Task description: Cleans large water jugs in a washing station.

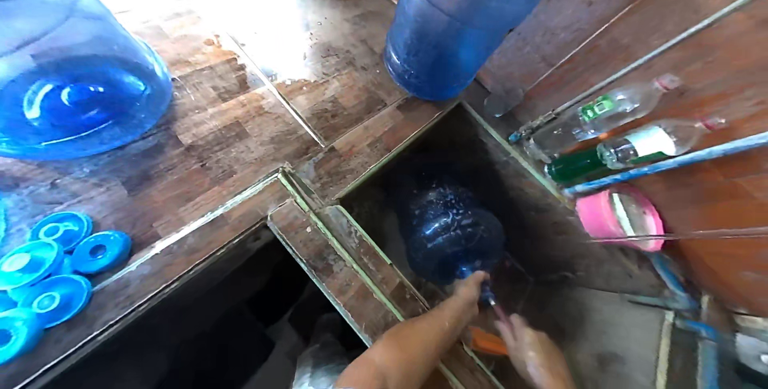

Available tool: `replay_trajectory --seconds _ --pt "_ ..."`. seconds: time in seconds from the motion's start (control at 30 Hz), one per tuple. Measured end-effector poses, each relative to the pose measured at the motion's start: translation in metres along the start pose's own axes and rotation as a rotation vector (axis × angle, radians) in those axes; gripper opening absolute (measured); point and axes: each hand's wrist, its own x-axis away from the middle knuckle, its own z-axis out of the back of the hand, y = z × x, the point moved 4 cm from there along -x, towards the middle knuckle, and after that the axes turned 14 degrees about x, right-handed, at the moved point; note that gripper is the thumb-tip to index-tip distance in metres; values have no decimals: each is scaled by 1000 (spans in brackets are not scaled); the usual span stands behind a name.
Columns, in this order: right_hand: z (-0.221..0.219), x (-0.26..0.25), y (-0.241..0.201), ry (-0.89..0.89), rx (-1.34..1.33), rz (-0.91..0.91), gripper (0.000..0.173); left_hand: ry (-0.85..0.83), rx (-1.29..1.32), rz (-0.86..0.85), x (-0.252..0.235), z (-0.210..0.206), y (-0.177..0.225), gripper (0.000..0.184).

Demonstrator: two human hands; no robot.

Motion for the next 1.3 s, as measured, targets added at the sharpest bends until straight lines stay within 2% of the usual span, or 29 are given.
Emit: replay_trajectory --seconds 0.07,0.13,0.23,0.3,0.37,0.4,0.43,0.47,0.5,0.53,0.57,0.6,0.63,0.67,0.7,0.73,0.77,0.83,0.87,0.9,0.93,1.0,1.03,1.1,1.17,1.23,1.3 --pt "21 11 15 175 59 2 48 -132 9 -21 -3 -13 7 53" --pt "15 10 21 274 80 -2 49 -163 33 -16 -5 -21 8 54" --pt "-24 -9 -1 150 132 -24 51 -54 -48 -5 -7 -15 -4 63" --pt "-27 -20 -27 26 37 -26 44 28 -96 -27 -10 -4 -6 61" --pt "-5 -29 -29 35 -340 46 34 -73 -7 -46 -3 -5 14 37" --pt "0 -31 -28 40 -667 71 33 -175 59 -23 3 -10 23 25" --pt "1 -29 -33 -47 -1053 68 39 -270 142 9 11 -15 32 25" --pt "0 -24 -42 -157 -1352 46 46 -333 241 25 16 -17 37 33" --pt "-4 -20 -48 -195 -1432 35 50 -335 282 7 20 -14 39 40" --pt "-7 -18 -48 -138 -1232 53 48 -268 228 -31 20 -7 37 45" --pt "-9 -16 -45 -43 -833 76 42 -176 120 -48 18 2 33 49" --pt "-8 -14 -41 -35 -444 82 39 -92 25 -37 14 9 28 53" --pt "-9 -13 -40 -94 -165 62 45 -48 -46 -11 10 13 22 55" --pt "-9 -15 -39 -124 -52 54 50 -34 -76 -1 6 13 18 52" --pt "-3 -20 -38 -107 -92 65 48 -59 -66 -14 4 9 18 44" --pt "6 -25 -36 -52 -271 100 41 -125 -21 -34 4 2 23 33" --pt "6 -28 -36 -16 -599 127 37 -203 47 -44 8 -4 30 25" --pt "-4 -25 -47 -183 -1294 72 47 -330 248 -42 16 -12 40 38" --pt "-6 -23 -51 -204 -1369 60 49 -339 309 -50 18 -12 42 47" --pt "-6 -23 -49 -138 -1170 77 46 -306 302 -67 16 -9 39 52" --pt "-1 -21 -44 -60 -788 109 39 -239 214 -87 12 -3 33 53" --pt "11 -12 -37 -105 -117 105 44 -102 19 -39 3 6 18 48" --pt "13 -6 -34 -101 53 98 48 -77 -67 -16 0 6 13 42" --pt "20 6 -20 40 158 68 45 -92 -112 -8 -4 3 15 43" --pt "15 14 -6 190 136 4 41 -137 -103 -1 -4 -1 18 51" --pt "-8 11 -8 146 120 -47 42 -117 -128 15 -4 -2 10 53" --pt "-25 -2 -29 -29 66 -67 45 -50 -201 11 -2 3 1 56"
